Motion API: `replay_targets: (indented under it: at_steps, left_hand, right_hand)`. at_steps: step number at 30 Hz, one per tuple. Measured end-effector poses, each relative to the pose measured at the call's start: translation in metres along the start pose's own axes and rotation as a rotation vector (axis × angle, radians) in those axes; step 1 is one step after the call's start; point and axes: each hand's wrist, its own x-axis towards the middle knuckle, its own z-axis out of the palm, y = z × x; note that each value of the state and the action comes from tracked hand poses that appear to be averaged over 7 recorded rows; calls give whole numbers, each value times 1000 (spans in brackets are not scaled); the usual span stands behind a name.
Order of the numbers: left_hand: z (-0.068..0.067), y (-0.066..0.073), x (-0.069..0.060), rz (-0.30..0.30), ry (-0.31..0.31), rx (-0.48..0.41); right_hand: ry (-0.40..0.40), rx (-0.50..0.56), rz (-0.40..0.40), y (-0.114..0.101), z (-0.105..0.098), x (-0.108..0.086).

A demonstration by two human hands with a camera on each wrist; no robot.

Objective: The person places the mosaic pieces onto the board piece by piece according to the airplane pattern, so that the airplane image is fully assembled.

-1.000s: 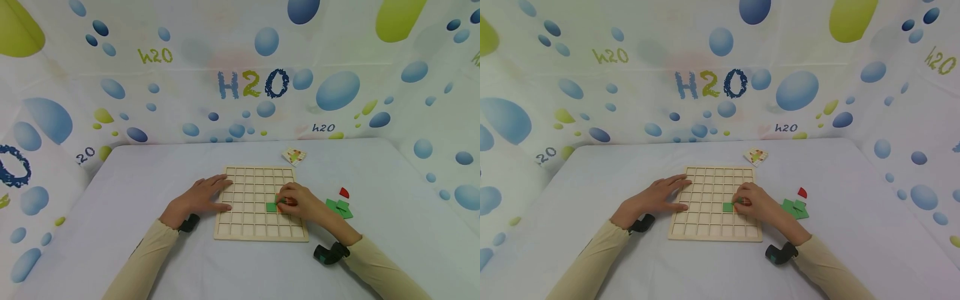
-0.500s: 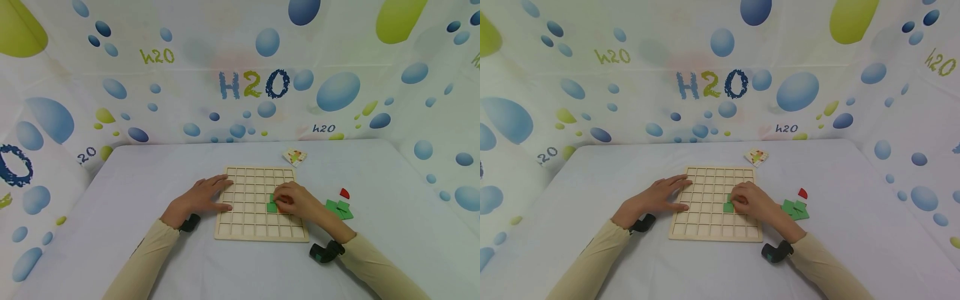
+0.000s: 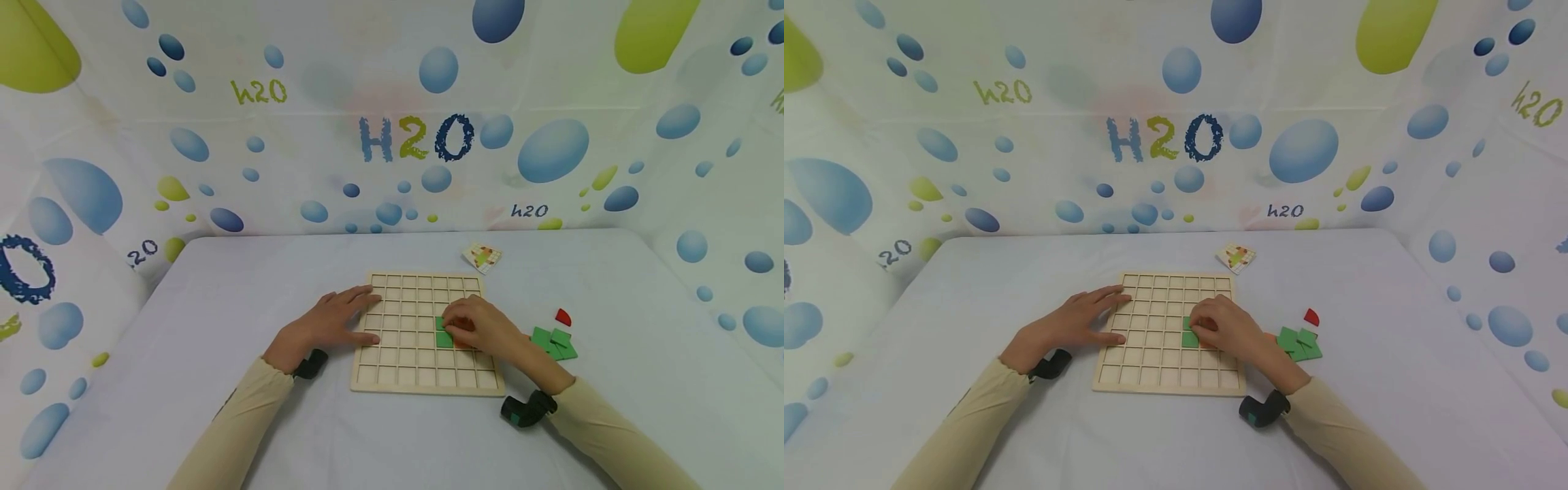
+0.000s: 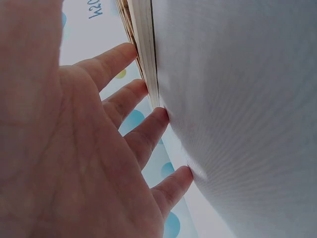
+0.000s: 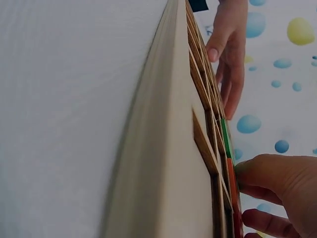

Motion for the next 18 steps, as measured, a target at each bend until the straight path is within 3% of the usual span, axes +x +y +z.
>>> replay_targets:
  at_steps: [18]
  left_hand:
    - [0, 2, 0, -17, -15, -13]
  right_hand:
    - [-1, 4, -3, -1, 1, -2]
